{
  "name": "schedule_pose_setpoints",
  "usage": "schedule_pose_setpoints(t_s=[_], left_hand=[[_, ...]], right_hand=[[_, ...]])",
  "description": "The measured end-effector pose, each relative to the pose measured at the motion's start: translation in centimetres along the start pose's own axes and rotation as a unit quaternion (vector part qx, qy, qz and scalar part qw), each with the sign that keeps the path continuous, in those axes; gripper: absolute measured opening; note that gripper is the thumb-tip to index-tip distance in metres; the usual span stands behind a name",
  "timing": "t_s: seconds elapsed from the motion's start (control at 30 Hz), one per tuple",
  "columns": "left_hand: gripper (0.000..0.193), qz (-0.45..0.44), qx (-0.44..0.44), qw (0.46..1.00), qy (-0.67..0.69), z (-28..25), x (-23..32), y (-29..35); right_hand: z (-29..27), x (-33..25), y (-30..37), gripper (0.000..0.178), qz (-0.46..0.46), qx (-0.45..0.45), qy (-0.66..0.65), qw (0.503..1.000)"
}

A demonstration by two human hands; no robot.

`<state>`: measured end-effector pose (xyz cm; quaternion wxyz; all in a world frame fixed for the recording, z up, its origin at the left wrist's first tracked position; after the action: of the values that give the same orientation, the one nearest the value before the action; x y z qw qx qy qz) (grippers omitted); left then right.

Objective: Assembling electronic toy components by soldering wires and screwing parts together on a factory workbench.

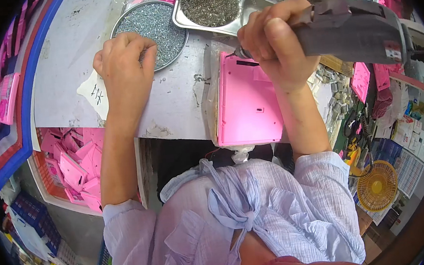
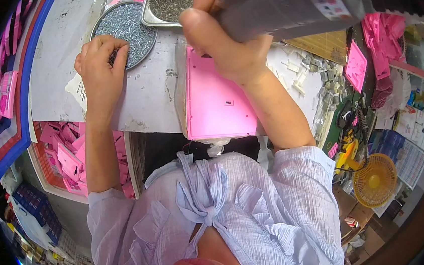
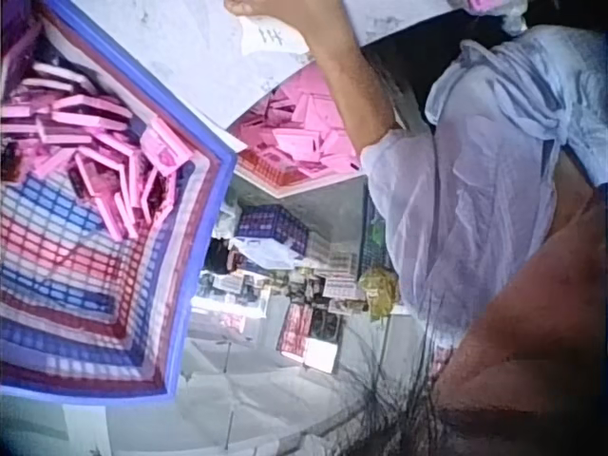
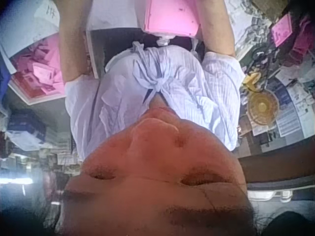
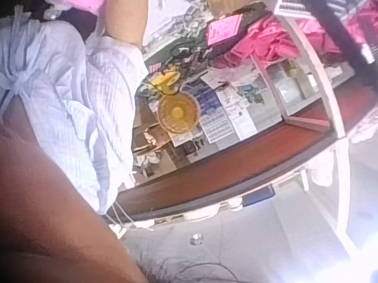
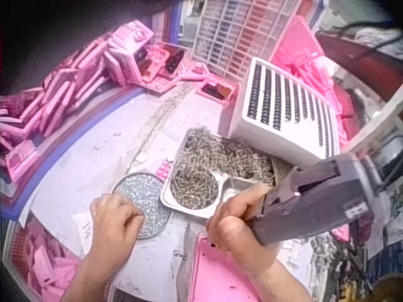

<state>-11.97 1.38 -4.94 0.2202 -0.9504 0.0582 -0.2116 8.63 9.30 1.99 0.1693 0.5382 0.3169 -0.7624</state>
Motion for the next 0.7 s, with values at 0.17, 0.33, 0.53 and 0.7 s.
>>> schedule_pose_setpoints(t_s=[0.17, 0.33, 0.53, 0.7], left_hand=[[0.011, 0.004, 0.004, 0.999, -0.041, 0.6, -0.3, -0.1], [0.017, 0.021, -0.009, 1.000, -0.013, 0.3, -0.2, -1.0], [0.015, 0.027, -0.007, 0.993, 0.113, -0.7, 1.6, -0.2], [0.012, 0.076, 0.009, 0.972, 0.222, -0.8, 6.8, 2.2]], right_hand=[[1.5, 0.9, -0.3, 0.013, -0.004, -0.072, 0.033, 0.997], [1.6, -1.6, -0.4, 0.025, 0.001, -0.086, -0.041, 0.995], [2.6, -1.2, 1.7, 0.026, 0.000, -0.064, 0.104, 0.993], [2.8, -0.3, 1.5, 0.023, 0.025, -0.097, 0.120, 0.988]])
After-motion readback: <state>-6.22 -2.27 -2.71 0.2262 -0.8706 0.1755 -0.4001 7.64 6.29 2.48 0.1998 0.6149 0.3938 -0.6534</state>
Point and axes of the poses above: each hand's wrist, its own y-axis away from the middle knuckle, its own z-axis out of the palm, x = y × z, the point moved 7 cm from there along -y, towards the middle knuckle, and after that the axes turned 11 degrees about z, right-handed, at the moved point
